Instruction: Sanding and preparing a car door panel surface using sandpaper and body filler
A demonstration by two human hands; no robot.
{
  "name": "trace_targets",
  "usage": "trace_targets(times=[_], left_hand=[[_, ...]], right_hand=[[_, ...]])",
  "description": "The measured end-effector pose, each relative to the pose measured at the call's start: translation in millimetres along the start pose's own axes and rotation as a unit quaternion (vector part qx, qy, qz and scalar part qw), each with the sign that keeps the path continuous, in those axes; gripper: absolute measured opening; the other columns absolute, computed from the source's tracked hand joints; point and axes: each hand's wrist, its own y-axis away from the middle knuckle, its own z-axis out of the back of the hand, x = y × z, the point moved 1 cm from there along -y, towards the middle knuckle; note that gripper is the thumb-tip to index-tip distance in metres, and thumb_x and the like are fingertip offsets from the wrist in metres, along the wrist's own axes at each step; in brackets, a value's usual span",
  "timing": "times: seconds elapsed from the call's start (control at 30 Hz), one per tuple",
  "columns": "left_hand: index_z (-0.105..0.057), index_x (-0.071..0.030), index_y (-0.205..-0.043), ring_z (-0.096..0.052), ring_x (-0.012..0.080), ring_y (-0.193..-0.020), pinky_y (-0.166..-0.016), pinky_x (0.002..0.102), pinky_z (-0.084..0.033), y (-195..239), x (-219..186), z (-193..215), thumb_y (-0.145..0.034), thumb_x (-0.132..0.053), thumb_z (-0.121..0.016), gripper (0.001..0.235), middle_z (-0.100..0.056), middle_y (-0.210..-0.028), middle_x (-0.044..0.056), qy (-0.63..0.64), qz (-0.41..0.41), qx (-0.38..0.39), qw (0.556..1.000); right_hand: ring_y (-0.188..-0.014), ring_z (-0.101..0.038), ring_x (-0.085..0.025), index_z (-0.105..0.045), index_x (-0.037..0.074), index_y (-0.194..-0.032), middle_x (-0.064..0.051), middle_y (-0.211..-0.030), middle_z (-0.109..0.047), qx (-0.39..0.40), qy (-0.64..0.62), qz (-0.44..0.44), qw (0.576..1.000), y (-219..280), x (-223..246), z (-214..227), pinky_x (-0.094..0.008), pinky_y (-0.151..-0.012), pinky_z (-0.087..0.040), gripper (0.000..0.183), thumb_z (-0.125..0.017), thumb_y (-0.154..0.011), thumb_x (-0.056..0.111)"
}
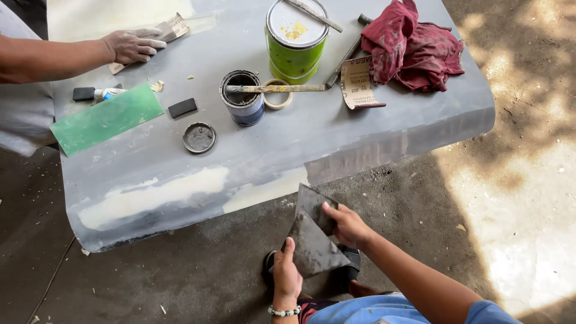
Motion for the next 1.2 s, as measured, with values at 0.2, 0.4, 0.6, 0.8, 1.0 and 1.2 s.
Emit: trace_targets(times=[0.2, 0.4, 0.6, 0.8, 1.0, 1.2], left_hand=[[-0.073, 0.004, -0.108, -0.068, 0.0143, -0.097, -0.091, 0.028, -0.052, 39, -66, -58, -0.100, -0.037, -0.057, 0.045, -0.076, -0.105, 0.009, 0.007, -0.076, 0.002, 0.997], [-0.069, 0.009, -0.105, -0.065, 0.0171, -0.097, -0.090, 0.032, -0.050, 27, -51, -38, -0.110, -0.035, -0.060, 0.045, -0.074, -0.104, 0.012, 0.008, -0.111, 0.071, 0.991], [-0.072, 0.005, -0.109, -0.068, 0.0214, -0.089, -0.084, 0.037, -0.053, 37, -65, -80, -0.096, -0.033, -0.058, 0.042, -0.077, -0.097, 0.012, 0.045, -0.030, 0.044, 0.998], [-0.070, 0.008, -0.105, -0.063, 0.0170, -0.095, -0.089, 0.033, -0.049, 21, -35, -65, -0.106, -0.032, -0.060, 0.042, -0.074, -0.103, 0.012, 0.001, -0.092, 0.065, 0.994], [-0.071, 0.004, -0.102, -0.069, 0.0200, -0.096, -0.091, 0.035, -0.053, 44, -41, -97, -0.095, -0.036, -0.060, 0.042, -0.077, -0.102, 0.012, 0.025, -0.018, 0.014, 0.999], [-0.068, -0.004, -0.116, -0.066, 0.0183, -0.108, -0.099, 0.037, -0.050, 57, -46, -117, -0.094, -0.033, -0.060, 0.037, -0.073, -0.116, 0.008, 0.068, -0.048, -0.077, 0.994]], right_hand=[[-0.147, -0.041, -0.027, -0.055, 0.017, -0.145, -0.005, -0.162, -0.043, -0.106, 0.544, 0.073, 0.829, 7, 100, -23, -0.047, -0.117, -0.035, 0.055, -0.032, -0.104, 0.044], [-0.159, 0.001, -0.037, 0.001, 0.003, -0.162, -0.022, -0.171, 0.003, -0.366, 0.695, 0.276, 0.554, -113, 122, 101, -0.052, -0.126, 0.006, 0.091, -0.024, -0.104, 0.070], [-0.157, -0.011, -0.033, -0.020, -0.010, -0.155, -0.026, -0.168, -0.016, -0.121, 0.732, 0.600, 0.299, -121, 0, 3, -0.056, -0.124, -0.009, 0.106, -0.038, -0.106, 0.082], [-0.155, 0.011, -0.027, 0.006, 0.016, -0.162, -0.008, -0.169, 0.011, -0.185, 0.887, 0.261, 0.333, -130, 74, 68, -0.055, -0.122, 0.002, 0.085, -0.032, -0.097, 0.058], [-0.155, 0.007, -0.028, -0.001, 0.012, -0.164, -0.014, -0.171, 0.002, -0.180, 0.875, 0.179, 0.412, -118, 86, 11, -0.064, -0.123, -0.002, 0.086, -0.031, -0.104, 0.067], [-0.141, -0.025, -0.031, -0.024, 0.007, -0.153, -0.017, -0.157, -0.027, -0.071, 0.508, 0.094, 0.854, -67, -19, 77, -0.058, -0.114, -0.023, 0.085, -0.037, -0.096, 0.068]])
